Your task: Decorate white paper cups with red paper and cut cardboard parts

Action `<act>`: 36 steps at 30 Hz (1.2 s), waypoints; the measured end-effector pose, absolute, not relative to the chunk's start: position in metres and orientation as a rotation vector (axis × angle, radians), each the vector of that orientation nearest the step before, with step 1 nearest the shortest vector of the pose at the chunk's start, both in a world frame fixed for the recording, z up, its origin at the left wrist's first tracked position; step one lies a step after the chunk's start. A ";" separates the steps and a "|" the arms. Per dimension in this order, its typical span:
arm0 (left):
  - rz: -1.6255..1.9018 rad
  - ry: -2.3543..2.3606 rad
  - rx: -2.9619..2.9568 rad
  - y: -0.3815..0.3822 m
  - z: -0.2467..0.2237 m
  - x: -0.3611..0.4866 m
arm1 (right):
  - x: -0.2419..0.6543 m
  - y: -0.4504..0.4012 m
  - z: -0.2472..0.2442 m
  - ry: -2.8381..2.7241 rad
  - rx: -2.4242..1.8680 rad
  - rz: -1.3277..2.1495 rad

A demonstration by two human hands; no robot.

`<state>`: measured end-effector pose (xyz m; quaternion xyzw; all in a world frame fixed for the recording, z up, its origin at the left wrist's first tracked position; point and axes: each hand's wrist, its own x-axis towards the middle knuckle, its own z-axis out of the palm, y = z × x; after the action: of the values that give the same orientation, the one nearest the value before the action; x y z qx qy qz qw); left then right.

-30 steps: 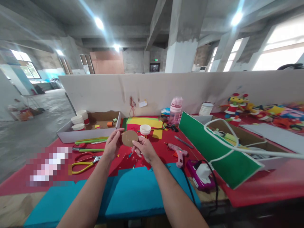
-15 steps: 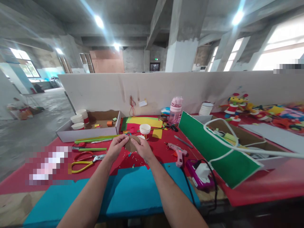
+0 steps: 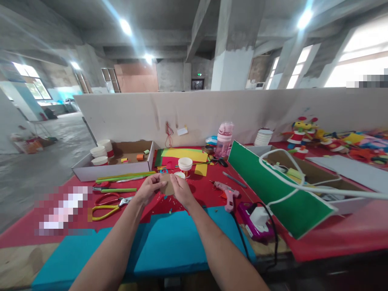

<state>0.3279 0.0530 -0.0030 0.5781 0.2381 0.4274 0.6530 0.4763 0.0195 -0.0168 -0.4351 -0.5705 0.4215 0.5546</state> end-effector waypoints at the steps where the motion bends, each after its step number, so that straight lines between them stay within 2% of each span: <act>1: 0.972 0.538 1.304 0.053 -0.003 0.328 | 0.476 0.019 -0.016 -1.353 -1.022 0.999; 21: 1.045 0.663 1.251 0.047 -0.008 0.344 | 0.476 0.014 -0.010 -1.197 -0.986 1.189; 25: 1.045 0.703 1.247 0.046 -0.006 0.347 | 0.474 0.015 -0.010 -1.190 -0.983 1.106; 31: 0.976 0.488 1.233 0.044 0.003 0.338 | 0.478 0.018 -0.009 -1.093 -0.975 0.995; 36: 0.991 0.550 1.306 0.048 -0.001 0.336 | 0.480 0.020 -0.014 -1.206 -0.994 0.966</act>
<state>0.3362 0.0476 -0.0012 0.5748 0.2420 0.4359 0.6489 0.4802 0.0198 -0.0137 -0.4302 -0.5217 0.4180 0.6067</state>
